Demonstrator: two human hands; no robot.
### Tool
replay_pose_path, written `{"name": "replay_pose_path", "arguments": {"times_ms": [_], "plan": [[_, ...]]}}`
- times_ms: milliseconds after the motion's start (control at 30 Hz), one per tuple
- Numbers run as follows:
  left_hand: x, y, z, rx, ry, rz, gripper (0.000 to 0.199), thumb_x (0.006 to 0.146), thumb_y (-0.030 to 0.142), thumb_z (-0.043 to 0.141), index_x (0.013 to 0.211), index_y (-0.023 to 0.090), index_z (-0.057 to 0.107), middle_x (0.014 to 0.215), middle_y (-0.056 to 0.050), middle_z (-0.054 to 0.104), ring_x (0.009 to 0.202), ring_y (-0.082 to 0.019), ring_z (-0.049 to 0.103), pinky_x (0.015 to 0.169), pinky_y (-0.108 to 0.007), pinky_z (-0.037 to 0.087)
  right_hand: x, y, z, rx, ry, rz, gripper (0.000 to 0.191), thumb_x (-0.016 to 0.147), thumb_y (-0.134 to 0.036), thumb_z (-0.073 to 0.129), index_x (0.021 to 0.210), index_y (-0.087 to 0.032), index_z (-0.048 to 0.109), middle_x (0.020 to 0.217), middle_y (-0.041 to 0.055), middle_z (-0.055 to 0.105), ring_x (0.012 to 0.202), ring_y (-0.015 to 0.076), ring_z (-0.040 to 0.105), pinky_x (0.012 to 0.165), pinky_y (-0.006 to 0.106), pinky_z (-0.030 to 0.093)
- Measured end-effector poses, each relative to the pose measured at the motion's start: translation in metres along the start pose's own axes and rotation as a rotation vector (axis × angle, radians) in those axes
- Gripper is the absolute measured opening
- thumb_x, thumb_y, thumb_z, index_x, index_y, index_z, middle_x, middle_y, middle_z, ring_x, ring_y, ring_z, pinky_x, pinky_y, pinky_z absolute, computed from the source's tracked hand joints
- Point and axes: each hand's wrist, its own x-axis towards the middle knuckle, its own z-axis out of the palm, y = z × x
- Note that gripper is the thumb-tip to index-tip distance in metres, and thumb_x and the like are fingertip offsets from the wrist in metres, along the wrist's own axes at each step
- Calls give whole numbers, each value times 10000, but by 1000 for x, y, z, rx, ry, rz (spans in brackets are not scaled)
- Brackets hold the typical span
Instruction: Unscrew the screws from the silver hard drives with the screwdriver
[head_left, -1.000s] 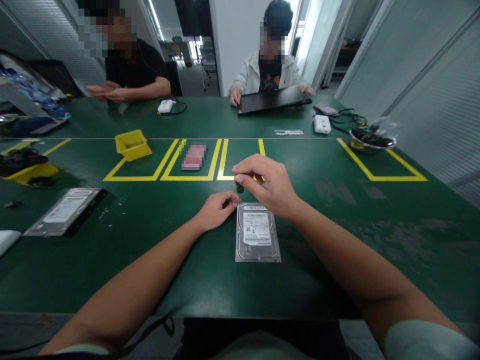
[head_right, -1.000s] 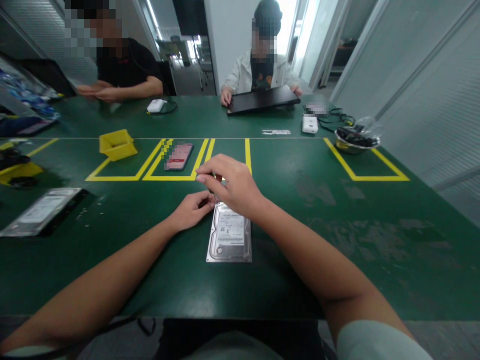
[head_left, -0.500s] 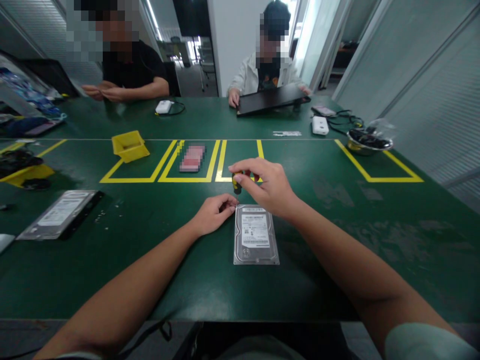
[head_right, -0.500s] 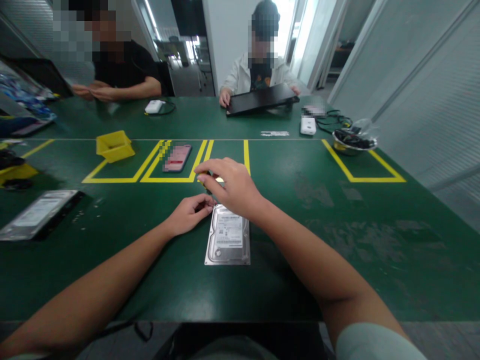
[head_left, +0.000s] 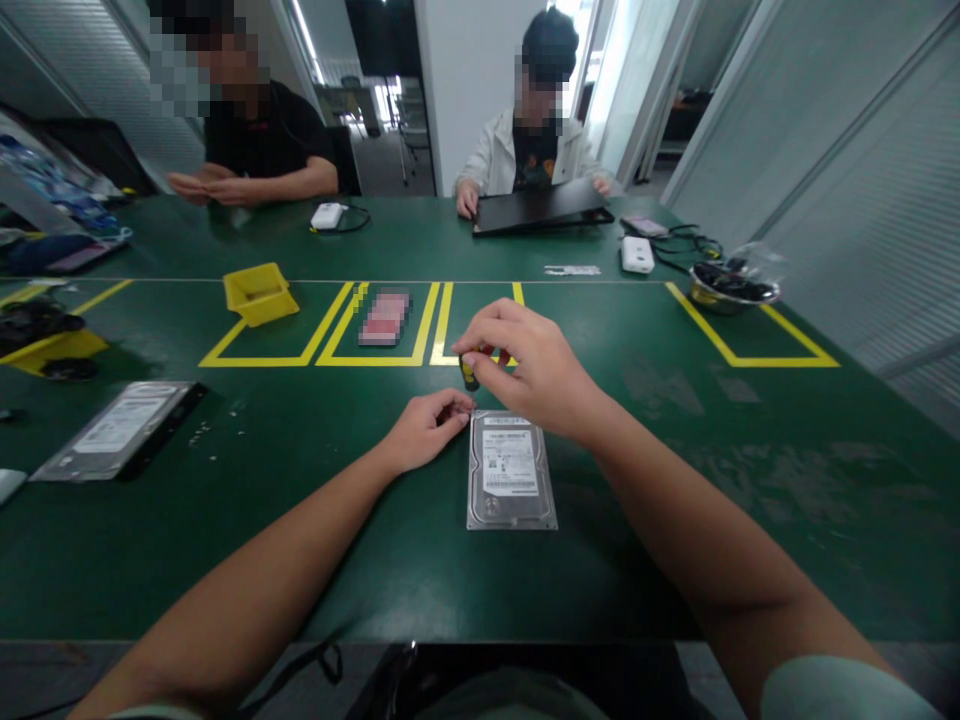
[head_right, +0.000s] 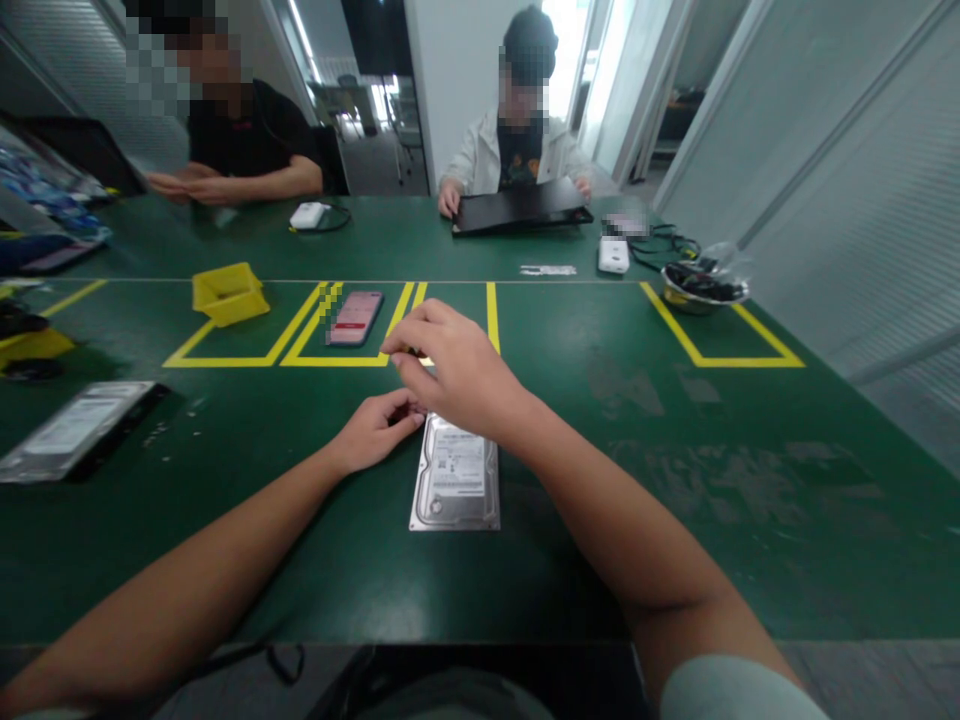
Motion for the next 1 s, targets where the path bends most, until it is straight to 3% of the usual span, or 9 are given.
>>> {"name": "replay_pose_path", "arguments": {"times_ms": [267,667,1000], "plan": [[3,-6,2,5,30,2,151,887,269,545,945,159,630,796,18,627,701,-134,541,659,-255,395,-1,-9,-3,-110,-20,94,76,879,-189,594,905,-167,662,960,59,568,888,165,555,793,301,438],[5,-7,3,3,34,-10,154,898,297,564,933,165,635,807,12,641,718,-134,558,662,-257,400,-9,5,1,-141,55,-61,34,876,-165,616,897,-146,636,911,61,663,866,175,590,776,303,446],[6,-8,3,-1,43,-6,142,884,277,573,913,155,640,809,8,654,710,-137,556,659,-259,399,-13,2,3,-120,84,-116,59,872,-137,604,897,-146,656,925,77,700,904,196,636,822,338,495]]}}
